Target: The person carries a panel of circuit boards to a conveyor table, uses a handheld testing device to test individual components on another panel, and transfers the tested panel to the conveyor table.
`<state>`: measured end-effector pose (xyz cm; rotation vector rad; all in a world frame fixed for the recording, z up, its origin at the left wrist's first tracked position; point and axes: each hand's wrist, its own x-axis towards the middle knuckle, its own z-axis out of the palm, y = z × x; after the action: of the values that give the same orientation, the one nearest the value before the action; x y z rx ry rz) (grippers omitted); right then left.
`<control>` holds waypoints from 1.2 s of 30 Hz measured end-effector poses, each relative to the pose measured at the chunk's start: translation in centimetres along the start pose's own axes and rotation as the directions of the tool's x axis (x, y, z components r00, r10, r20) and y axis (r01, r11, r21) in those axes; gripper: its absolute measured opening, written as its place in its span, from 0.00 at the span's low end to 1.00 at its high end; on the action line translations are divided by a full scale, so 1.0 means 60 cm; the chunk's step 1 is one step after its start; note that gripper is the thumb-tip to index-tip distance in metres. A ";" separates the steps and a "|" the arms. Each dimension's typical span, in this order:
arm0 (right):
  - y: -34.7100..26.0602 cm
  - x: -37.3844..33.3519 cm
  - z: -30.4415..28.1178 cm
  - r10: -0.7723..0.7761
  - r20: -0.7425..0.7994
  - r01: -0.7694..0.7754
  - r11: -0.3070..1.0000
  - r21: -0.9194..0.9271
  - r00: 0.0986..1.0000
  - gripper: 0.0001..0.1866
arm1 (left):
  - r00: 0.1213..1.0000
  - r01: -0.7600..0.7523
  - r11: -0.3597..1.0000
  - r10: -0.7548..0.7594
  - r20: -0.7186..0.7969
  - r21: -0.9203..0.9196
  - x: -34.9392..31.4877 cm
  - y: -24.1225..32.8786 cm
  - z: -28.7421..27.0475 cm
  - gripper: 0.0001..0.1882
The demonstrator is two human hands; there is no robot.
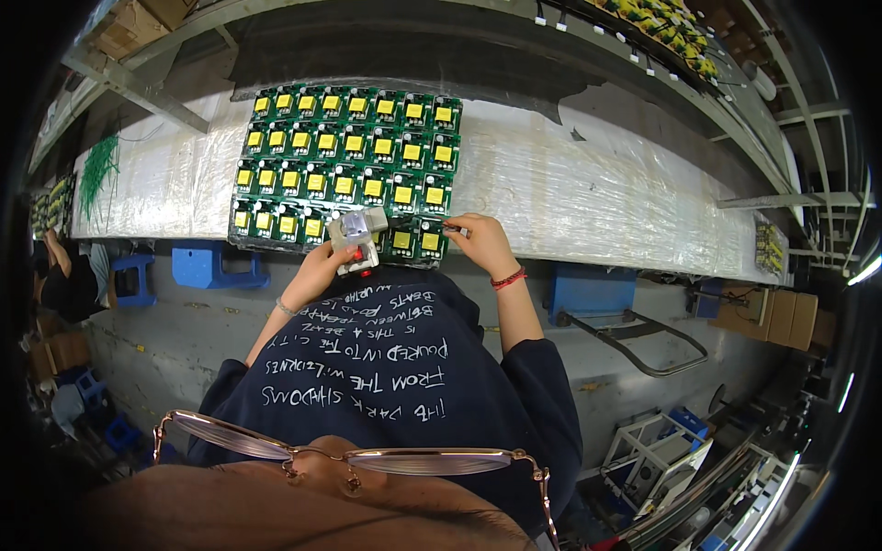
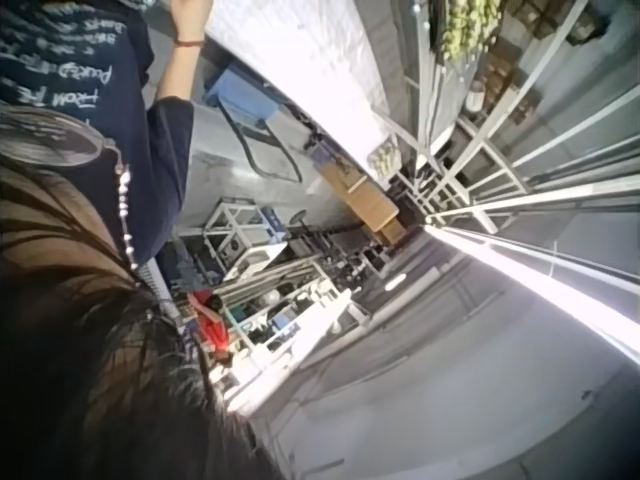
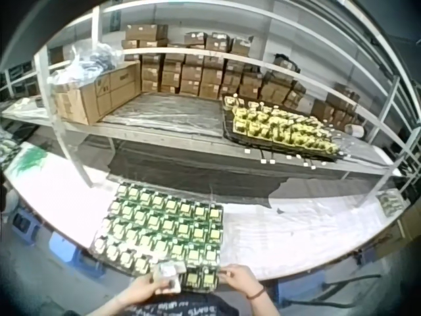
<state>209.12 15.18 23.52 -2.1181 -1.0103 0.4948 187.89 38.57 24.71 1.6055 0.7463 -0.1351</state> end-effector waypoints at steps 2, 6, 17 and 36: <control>-0.004 0.007 -0.002 0.001 -0.009 -0.001 1.000 -0.003 1.000 0.11 | 1.000 0.005 1.000 -0.005 0.008 0.024 0.008 -0.001 -0.007 0.35; 0.002 -0.010 0.010 -0.001 0.007 0.002 0.999 -0.038 1.000 0.10 | 1.000 0.015 0.995 -0.016 0.013 0.095 0.012 -0.006 -0.009 0.36; -0.033 0.000 -0.007 -0.033 -0.117 0.037 0.999 0.037 0.993 0.11 | 1.000 0.022 0.998 -0.022 0.008 -0.063 0.003 0.000 0.000 0.34; -0.134 -0.248 0.025 0.027 -0.336 -0.030 1.000 -0.004 0.941 0.10 | 0.950 -0.025 0.952 -0.073 -0.304 -0.305 -0.303 -0.116 0.158 0.30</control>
<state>194.93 7.61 29.01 -2.1343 -0.7868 0.1317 173.13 22.80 25.92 1.3329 0.9805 0.2161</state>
